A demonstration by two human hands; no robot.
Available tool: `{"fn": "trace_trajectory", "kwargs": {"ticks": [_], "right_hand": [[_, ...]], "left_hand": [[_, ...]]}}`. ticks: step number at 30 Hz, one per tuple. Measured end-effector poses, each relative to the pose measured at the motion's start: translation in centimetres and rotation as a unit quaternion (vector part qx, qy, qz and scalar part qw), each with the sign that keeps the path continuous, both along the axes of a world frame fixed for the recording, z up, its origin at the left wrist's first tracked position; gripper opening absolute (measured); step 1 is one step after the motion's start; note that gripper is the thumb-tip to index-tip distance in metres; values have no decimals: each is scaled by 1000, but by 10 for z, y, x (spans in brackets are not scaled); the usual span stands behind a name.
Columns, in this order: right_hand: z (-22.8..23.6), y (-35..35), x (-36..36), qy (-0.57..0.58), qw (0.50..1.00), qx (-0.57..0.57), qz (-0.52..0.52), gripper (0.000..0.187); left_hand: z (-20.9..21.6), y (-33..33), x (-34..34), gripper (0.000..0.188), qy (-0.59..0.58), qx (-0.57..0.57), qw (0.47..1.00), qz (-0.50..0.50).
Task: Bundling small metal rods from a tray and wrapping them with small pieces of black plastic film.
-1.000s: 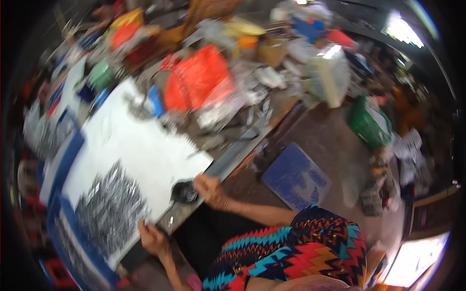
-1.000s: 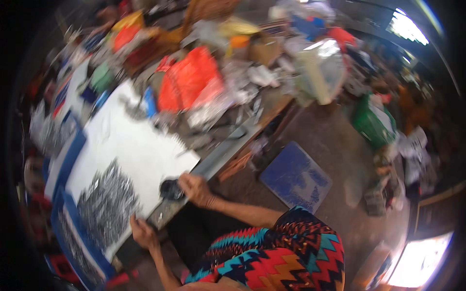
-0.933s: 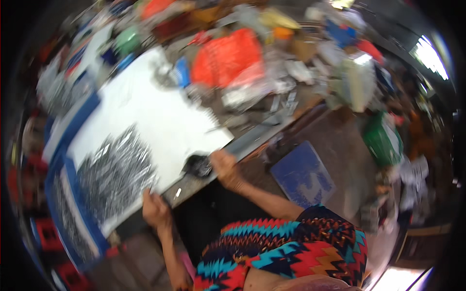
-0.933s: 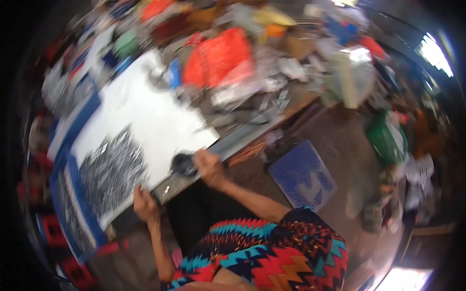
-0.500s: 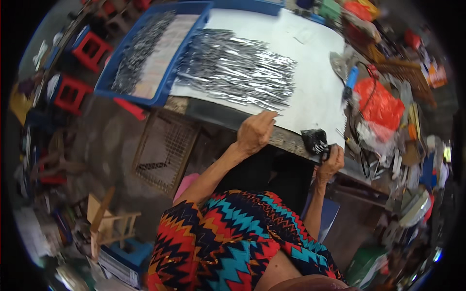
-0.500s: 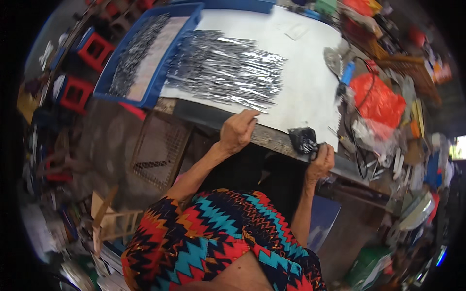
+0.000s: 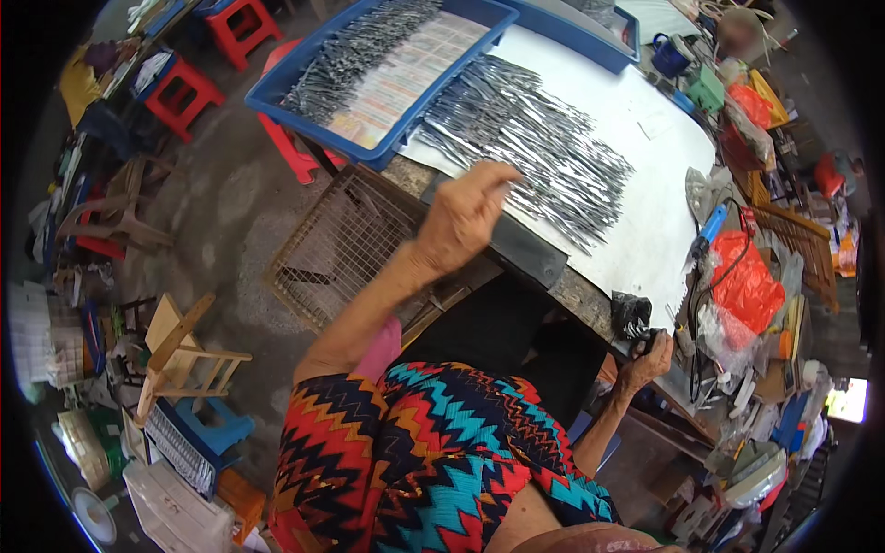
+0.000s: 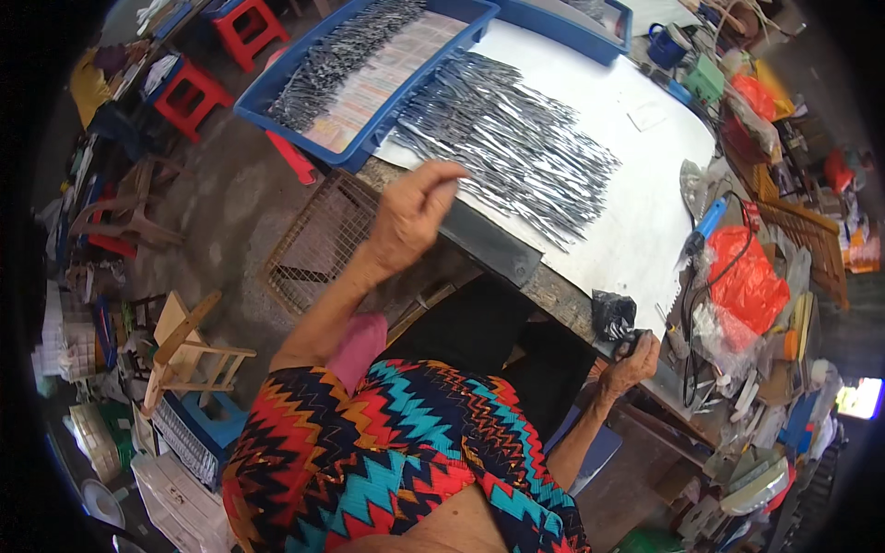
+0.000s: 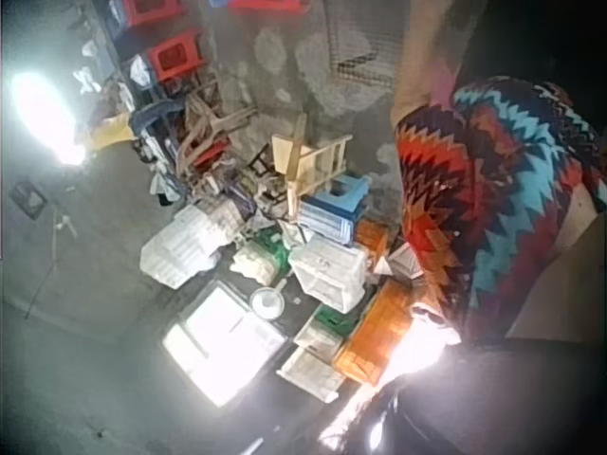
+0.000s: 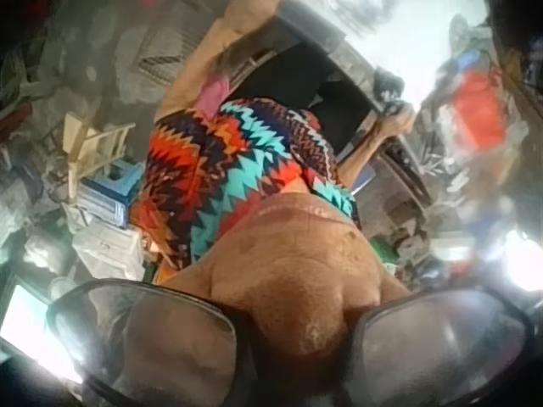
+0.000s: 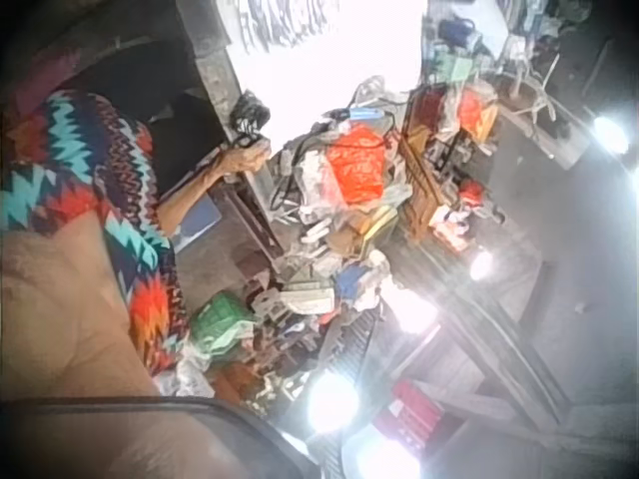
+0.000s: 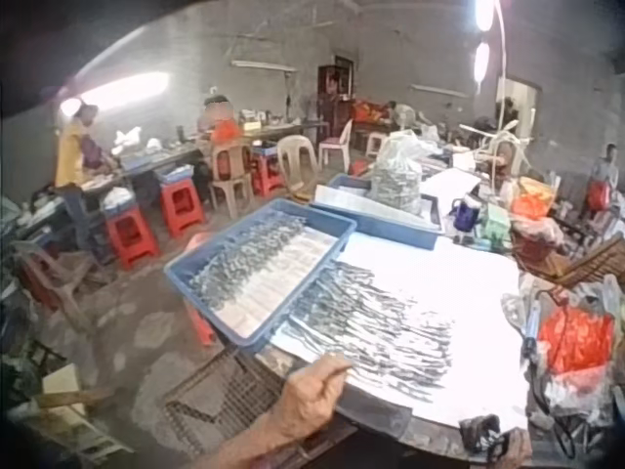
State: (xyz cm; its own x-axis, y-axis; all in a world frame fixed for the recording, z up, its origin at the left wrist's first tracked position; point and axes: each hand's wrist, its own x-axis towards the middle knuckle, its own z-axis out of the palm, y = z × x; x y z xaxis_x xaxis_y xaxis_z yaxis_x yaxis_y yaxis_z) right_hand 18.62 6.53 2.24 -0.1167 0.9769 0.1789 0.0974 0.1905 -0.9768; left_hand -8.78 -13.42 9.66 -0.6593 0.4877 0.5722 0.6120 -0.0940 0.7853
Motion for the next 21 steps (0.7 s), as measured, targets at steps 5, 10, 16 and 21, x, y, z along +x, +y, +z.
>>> {"fn": "trace_trajectory", "kwargs": {"ticks": [5,10,16,21], "right_hand": [[1,0,2,0,1000,-3,-4,21],[-5,3,5,-9,1000,-16,-9,18],[-5,2,5,-41,999,-1,-5,19],[-6,3,3,-31,999,-4,-13,19]], "left_hand": [[23,-38,-65,14,-12,-52,993,102],[8,-87,-156,17,53,-146,969,193],[-34,-126,-255,21,166,-360,864,312],[-43,-122,-285,26,239,-427,824,285]]}}
